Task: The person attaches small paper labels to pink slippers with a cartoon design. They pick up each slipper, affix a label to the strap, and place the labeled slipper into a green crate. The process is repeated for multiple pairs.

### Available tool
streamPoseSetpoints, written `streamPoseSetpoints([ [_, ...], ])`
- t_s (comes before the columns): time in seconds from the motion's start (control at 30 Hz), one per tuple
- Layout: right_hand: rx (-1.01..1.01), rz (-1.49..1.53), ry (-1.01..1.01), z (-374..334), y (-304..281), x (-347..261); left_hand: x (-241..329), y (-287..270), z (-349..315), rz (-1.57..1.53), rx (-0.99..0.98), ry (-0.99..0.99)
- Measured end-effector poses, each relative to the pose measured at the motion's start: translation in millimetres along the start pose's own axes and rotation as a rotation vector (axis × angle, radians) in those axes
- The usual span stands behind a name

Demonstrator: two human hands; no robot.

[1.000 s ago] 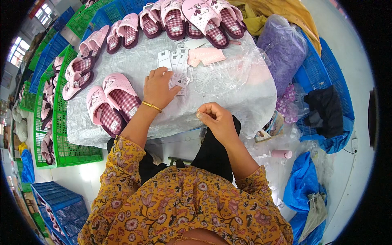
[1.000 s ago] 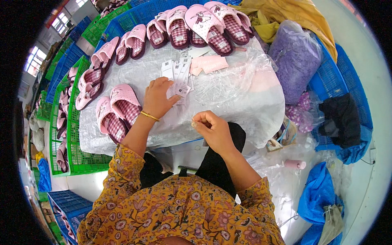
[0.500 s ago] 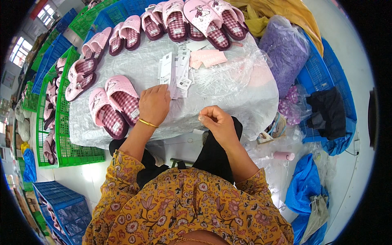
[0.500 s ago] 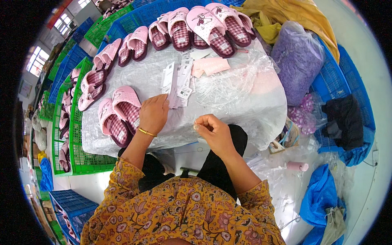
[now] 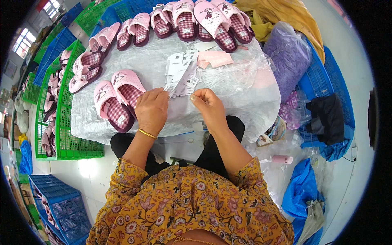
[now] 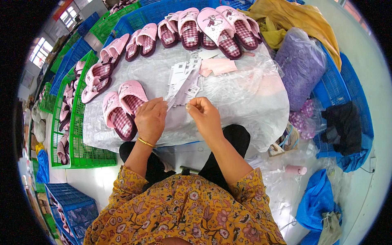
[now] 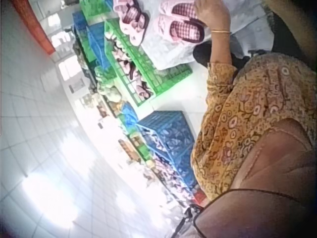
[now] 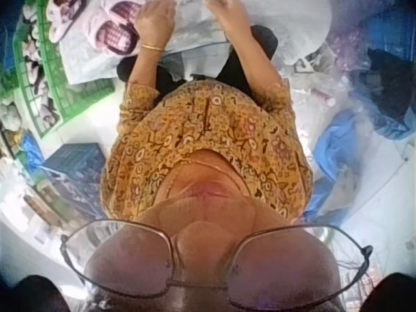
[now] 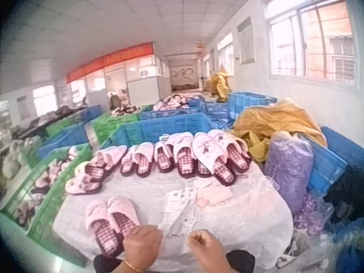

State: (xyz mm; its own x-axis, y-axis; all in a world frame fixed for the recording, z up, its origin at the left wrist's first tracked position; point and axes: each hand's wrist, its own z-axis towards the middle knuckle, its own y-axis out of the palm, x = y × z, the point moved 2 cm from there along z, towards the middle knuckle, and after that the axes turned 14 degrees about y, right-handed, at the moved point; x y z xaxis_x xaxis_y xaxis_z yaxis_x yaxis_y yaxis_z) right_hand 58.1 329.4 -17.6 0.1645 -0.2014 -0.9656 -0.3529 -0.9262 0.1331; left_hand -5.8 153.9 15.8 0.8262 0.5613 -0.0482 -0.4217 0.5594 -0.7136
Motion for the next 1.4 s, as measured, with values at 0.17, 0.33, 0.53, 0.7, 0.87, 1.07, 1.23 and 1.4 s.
streamPoseSetpoints([
  [0.17,0.081,-0.015,0.039,7,9,-2,-2,-5,-12,-0.014,0.094,-0.004],
  [0.33,0.064,0.150,0.104,16,16,4,13,-17,-13,-0.087,0.148,0.115],
  [0.53,0.074,0.125,0.085,12,21,7,26,-34,-24,-0.379,-0.051,0.118],
  [0.7,-0.005,0.057,-0.101,-9,23,7,21,-30,-30,-1.077,-0.111,-0.632],
  [0.87,-0.053,-0.047,-0.079,-22,21,11,24,-10,-40,-1.437,-0.100,-0.932],
  [1.07,0.285,-0.598,-0.722,-47,11,-18,27,-12,-38,-1.430,-0.140,-0.834],
  [1.23,0.179,-0.685,-0.828,-52,13,-17,32,-20,-31,-1.332,-0.255,-0.637],
  [1.4,0.091,-0.494,-0.722,-54,11,-4,40,-26,-25,-1.222,-0.229,-0.555],
])
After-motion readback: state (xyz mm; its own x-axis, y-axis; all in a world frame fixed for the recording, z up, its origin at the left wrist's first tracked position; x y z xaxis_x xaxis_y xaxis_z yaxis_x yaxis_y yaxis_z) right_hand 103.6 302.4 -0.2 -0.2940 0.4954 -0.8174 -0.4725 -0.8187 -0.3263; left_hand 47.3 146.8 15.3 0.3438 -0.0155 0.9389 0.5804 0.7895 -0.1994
